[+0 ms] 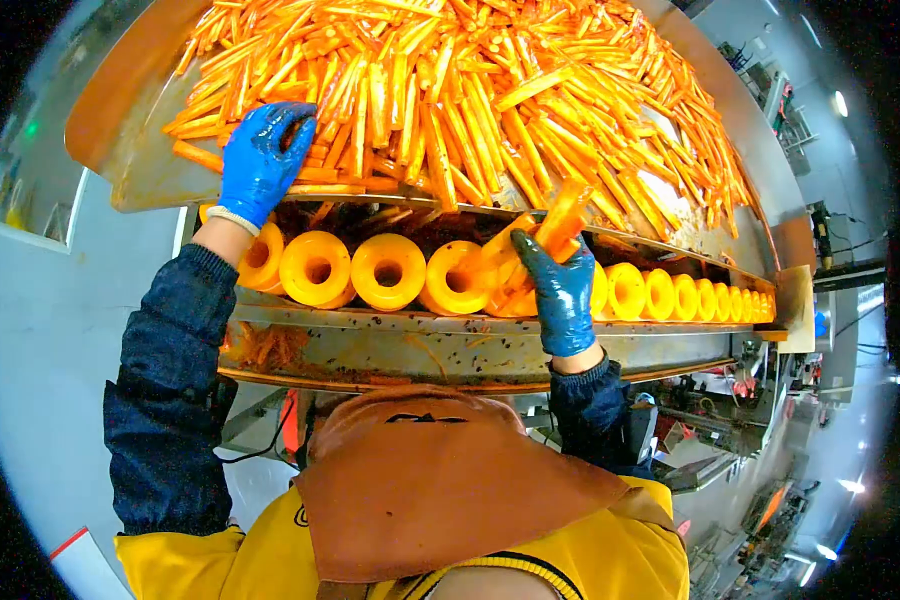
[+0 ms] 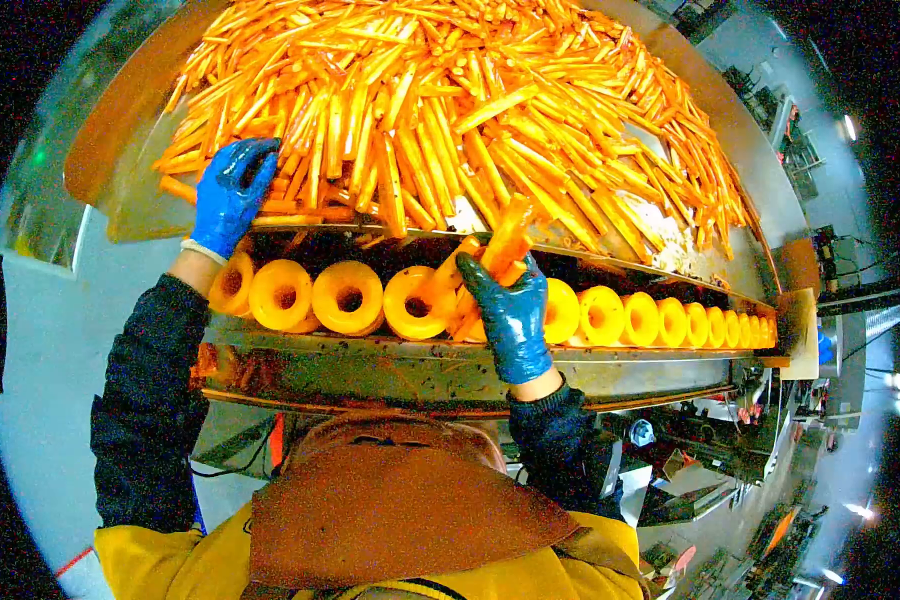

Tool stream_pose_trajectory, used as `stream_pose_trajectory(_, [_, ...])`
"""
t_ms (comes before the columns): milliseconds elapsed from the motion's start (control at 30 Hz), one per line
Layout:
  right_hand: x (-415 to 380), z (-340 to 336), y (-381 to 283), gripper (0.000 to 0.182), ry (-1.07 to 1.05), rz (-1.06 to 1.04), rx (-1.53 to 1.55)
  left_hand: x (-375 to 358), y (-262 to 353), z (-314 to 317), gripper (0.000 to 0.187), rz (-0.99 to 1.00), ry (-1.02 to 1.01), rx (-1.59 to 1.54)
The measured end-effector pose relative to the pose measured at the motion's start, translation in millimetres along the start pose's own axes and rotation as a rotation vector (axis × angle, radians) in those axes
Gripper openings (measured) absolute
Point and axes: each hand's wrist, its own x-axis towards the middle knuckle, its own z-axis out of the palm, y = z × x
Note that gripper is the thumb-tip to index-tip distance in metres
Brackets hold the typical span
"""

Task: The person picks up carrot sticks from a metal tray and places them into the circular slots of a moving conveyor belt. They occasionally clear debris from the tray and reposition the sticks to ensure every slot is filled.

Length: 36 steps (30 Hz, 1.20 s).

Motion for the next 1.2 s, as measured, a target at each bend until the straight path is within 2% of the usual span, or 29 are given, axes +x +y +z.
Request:
stream_pose_trajectory(67, [12, -16, 35, 0.031, -0.076, -0.103, -0.498, 0, 0, 1, 0.014, -0.014, 0.009, -0.018])
stream_pose_trajectory(100, [6, -10, 15, 0.034, -0.153, -0.036, -0.643, 0, -1, 2, 0.014, -0.012, 0.010, -0.019])
stream_pose_trajectory(200, [2, -19, 21, 0.026, -0.036, -0.075, -0.517, 0, -3, 2, 0.014, -0.038, 0.001, -0.022])
stream_pose_trajectory(233, [-2, -14, 11, 0.017, 0.044, -0.072, -0.331, 0, -5, 3, 0.015, -0.018, 0.004, -0.007])
stream_pose_trajectory(267, [-5, -10, -2, 0.011, 0.025, -0.123, -0.230, -1, -6, 4, 0.015, 0.000, 0.003, 0.006])
stream_pose_trajectory(333, [-10, -5, -4, 0.011, 0.055, -0.037, -0.076, -2, -6, 5, 0.015, 0.005, 0.001, 0.000])
stream_pose_trajectory(400, [-7, 8, 25, 0.011, -0.008, -0.098, -0.072, -1, -5, 6, 0.015, 0.016, 0.005, -0.004])
stream_pose_trajectory(467, [-6, 3, 32, 0.014, -0.155, -0.081, -0.452, -1, -3, 4, 0.015, -0.023, 0.005, -0.016])
stream_pose_trajectory(533, [-6, 14, 24, 0.021, -0.061, -0.079, -0.074, 0, -3, 3, 0.015, -0.021, 0.010, -0.011])
stream_pose_trajectory(600, [-12, 10, 4, 0.022, -0.006, -0.046, -0.109, -1, -2, 1, 0.015, -0.027, 0.006, -0.011])
stream_pose_trajectory(667, [-18, 23, -6, 0.021, -0.013, -0.133, -0.044, 0, 2, -2, 0.018, 0.002, -0.029, 0.013])
stream_pose_trajectory(733, [-24, 46, -6, 0.026, -0.146, -0.136, 0.052, 0, 2, -2, 0.017, -0.020, -0.040, 0.003])
stream_pose_trajectory(800, [-17, 66, 16, 0.034, -0.269, -0.410, -0.152, 0, 2, -2, 0.016, -0.067, -0.047, -0.030])
stream_pose_trajectory(867, [-21, 73, 33, 0.040, -0.287, -0.202, -0.272, 1, 0, -2, 0.014, -0.029, -0.008, -0.027])
stream_pose_trajectory(933, [-16, 67, 31, 0.048, -0.265, -0.342, -0.407, 4, -2, 1, 0.012, 0.010, 0.037, -0.026])
stream_pose_trajectory(1000, [-13, 59, 22, 0.044, -0.135, -0.291, -0.295, -1, -3, 3, 0.012, -0.003, 0.043, -0.041])
stream_pose_trajectory(1033, [-14, 57, 17, 0.038, -0.132, -0.227, -0.113, -1, -4, 4, 0.013, 0.025, 0.062, -0.025])
stream_pose_trajectory(1067, [-14, 58, 9, 0.034, -0.122, -0.312, -0.156, -3, -5, 3, 0.013, 0.017, 0.057, -0.025])
stream_pose_trajectory(1133, [-17, 76, 14, 0.031, -0.198, -0.264, -0.077, -2, -5, 3, 0.016, 0.003, -0.004, 0.000])
stream_pose_trajectory(1167, [-16, 84, 24, 0.031, -0.260, -0.341, -0.154, -2, -4, 2, 0.016, -0.002, -0.008, 0.011])
stream_pose_trajectory(1200, [-15, 89, 25, 0.032, -0.368, -0.329, -0.403, -2, -4, 2, 0.016, 0.003, -0.004, 0.010])
